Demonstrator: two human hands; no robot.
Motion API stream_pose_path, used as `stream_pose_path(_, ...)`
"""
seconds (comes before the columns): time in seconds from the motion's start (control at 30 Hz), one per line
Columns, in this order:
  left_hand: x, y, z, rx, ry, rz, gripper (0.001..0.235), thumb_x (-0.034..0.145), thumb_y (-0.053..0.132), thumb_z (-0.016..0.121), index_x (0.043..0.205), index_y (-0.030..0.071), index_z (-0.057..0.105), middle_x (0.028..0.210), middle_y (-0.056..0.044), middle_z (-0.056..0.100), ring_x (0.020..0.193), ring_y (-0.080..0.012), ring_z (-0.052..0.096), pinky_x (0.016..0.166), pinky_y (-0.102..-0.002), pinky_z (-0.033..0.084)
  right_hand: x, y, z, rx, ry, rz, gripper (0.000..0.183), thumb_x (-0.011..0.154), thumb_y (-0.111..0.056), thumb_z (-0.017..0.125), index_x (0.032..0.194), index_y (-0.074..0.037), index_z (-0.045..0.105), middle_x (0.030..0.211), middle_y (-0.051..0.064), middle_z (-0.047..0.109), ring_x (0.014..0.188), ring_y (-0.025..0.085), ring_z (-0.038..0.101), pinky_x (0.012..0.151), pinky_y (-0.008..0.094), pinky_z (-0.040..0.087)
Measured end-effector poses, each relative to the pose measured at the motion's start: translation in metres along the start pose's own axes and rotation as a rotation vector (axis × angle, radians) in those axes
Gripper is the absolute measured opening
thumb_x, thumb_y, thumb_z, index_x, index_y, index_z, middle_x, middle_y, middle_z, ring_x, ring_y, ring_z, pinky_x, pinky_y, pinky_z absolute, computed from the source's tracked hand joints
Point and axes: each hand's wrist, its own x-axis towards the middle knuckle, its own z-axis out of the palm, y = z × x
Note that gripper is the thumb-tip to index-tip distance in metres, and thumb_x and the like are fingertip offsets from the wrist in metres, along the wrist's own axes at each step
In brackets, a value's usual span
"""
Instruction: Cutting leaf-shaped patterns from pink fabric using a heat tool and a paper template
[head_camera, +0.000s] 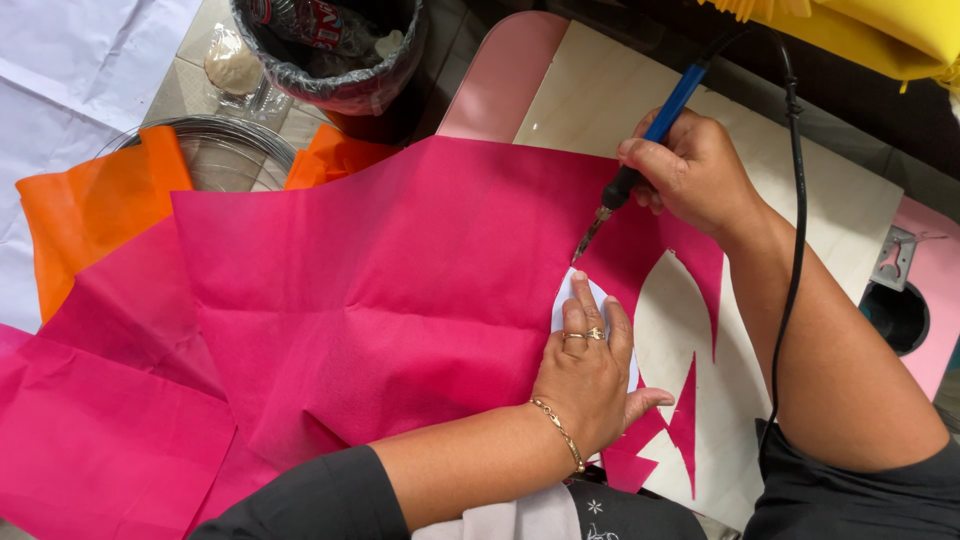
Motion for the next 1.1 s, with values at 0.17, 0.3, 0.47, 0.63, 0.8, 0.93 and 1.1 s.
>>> stream_pose_path(0.17,0.0,0.001,0.001,0.018,0.006,-0.002,0.11,0.068,0.087,0.035,0.135,0.0,0.039,0.142,-0.039,0.027,0.13,-0.0412,0.032,0.103,-0.04,0.034,0.0,-0.001,-0.001,-0.003,0.002,0.006,0.014,0.088,-0.015,0.055,0.079,-0.005,0.05,0.058,0.007,0.049,0.043,0.016,0.048,0.039,0.026,0.035)
stream_pose_path(0.3,0.0,0.001,0.002,0.025,0.005,-0.007,0.111,0.067,0.088,0.036,0.136,0.001,0.039,0.142,-0.038,0.027,0.129,-0.0404,0.032,0.1,-0.038,0.037,0.0,0.0,-0.001,-0.011,0.008,0.004,0.015,0.088,-0.015,0.055,0.078,-0.006,0.05,0.057,0.007,0.048,0.043,0.016,0.048,0.039,0.026,0.035)
stream_pose_path(0.47,-0.001,0.0,0.002,0.033,0.008,-0.004,0.11,0.068,0.088,0.034,0.135,0.001,0.04,0.142,-0.038,0.026,0.128,-0.0397,0.033,0.099,-0.037,0.038,-0.003,0.002,-0.004,0.025,0.025,-0.034,0.016,0.089,-0.013,0.053,0.077,-0.004,0.049,0.054,0.008,0.046,0.041,0.016,0.046,0.039,0.025,0.034)
stream_pose_path(0.63,0.0,-0.001,0.001,-0.005,-0.027,0.013,0.109,0.07,0.086,0.036,0.136,-0.001,0.037,0.143,-0.039,0.024,0.13,-0.0407,0.033,0.09,-0.036,0.044,-0.031,0.018,-0.022,0.078,0.08,-0.216,0.015,0.093,-0.008,0.052,0.079,-0.003,0.047,0.055,0.009,0.045,0.043,0.016,0.045,0.042,0.025,0.037)
stream_pose_path(0.8,0.0,-0.003,0.004,-0.059,-0.019,0.021,0.108,0.07,0.084,0.04,0.136,-0.001,0.039,0.143,-0.039,0.023,0.132,-0.043,0.031,0.089,-0.036,0.044,-0.106,0.004,-0.051,-0.114,0.36,-0.491,0.009,0.098,-0.002,0.055,0.094,0.006,0.056,0.075,0.014,0.053,0.057,0.019,0.053,0.053,0.026,0.043)
stream_pose_path(0.93,0.003,-0.012,0.007,-0.086,-0.081,0.077,0.103,0.074,0.082,0.042,0.135,-0.001,0.038,0.142,-0.038,0.026,0.131,-0.0433,0.032,0.085,-0.04,0.045,-0.166,0.05,-0.104,-0.295,0.521,-0.72,0.006,0.104,0.01,0.052,0.102,0.015,0.049,0.103,0.031,0.054,0.09,0.036,0.056,0.078,0.039,0.048)
stream_pose_path(1.1,0.007,-0.029,0.003,-0.008,0.013,0.156,0.077,0.085,0.066,0.045,0.132,0.005,0.045,0.137,-0.033,0.039,0.125,-0.0409,0.042,0.083,-0.046,0.043,-0.245,0.088,-0.148,-0.839,0.635,-0.769,0.022,0.106,0.009,0.061,0.115,0.027,0.053,0.122,0.044,0.048,0.111,0.054,0.049,0.103,0.056,0.042)
